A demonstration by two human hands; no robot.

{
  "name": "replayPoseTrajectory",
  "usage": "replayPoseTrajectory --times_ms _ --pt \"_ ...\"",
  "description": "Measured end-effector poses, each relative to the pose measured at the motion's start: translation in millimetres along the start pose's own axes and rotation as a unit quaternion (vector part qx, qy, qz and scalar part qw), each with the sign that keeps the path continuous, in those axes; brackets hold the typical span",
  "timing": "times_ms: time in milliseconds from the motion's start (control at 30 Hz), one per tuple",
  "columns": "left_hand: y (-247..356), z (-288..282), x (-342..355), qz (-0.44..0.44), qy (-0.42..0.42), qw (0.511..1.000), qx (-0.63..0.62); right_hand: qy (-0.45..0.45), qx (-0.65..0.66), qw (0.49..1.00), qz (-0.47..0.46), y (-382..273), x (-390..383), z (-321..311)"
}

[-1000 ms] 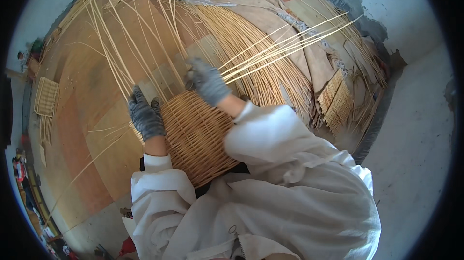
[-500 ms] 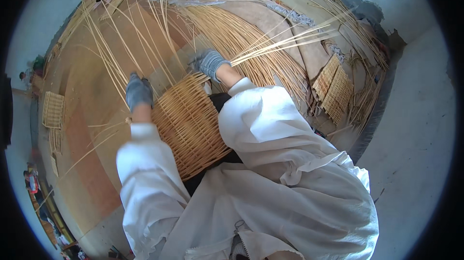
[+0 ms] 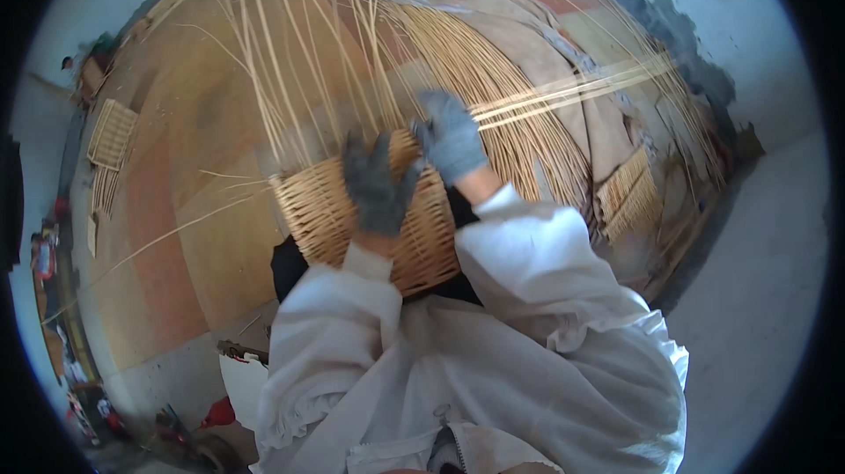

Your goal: The person weaves a basket by hand, interlacing thin bamboo strips through a vertical frame. They repeatedly adjust the basket's position and pull the strips tight to maintain tension and alignment.

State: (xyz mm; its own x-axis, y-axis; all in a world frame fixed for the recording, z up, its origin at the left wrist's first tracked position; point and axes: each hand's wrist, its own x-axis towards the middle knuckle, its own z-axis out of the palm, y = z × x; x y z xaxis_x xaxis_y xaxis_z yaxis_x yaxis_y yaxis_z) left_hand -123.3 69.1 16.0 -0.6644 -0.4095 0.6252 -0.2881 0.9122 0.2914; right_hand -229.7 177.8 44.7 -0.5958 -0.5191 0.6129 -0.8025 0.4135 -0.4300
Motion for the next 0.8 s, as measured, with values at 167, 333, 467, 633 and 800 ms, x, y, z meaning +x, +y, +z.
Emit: replayPoseTrajectory --times_ms 167,333,467,633,800 --pt "-70 -69 -42 -0.231 0.231 0.911 -0.251 -0.028 0.176 0.982 -0.057 -48 -34 29" --pt "-106 -63 -32 -0.312 0.188 0.810 -0.460 0.008 0.092 0.976 -0.198 -162 -2 65" --pt "-114 -52 -36 -0.325 0.187 0.769 -0.518 -0.084 0.122 0.974 -0.169 -214 8 86" --pt "-121 -62 -27 -0.162 0.115 0.964 -0.179 -0.138 0.418 0.860 0.258 -134 24 79" --pt "-89 -46 -9 -0.046 0.033 0.993 0.101 -0.163 0.191 0.964 0.091 -62 87 139"
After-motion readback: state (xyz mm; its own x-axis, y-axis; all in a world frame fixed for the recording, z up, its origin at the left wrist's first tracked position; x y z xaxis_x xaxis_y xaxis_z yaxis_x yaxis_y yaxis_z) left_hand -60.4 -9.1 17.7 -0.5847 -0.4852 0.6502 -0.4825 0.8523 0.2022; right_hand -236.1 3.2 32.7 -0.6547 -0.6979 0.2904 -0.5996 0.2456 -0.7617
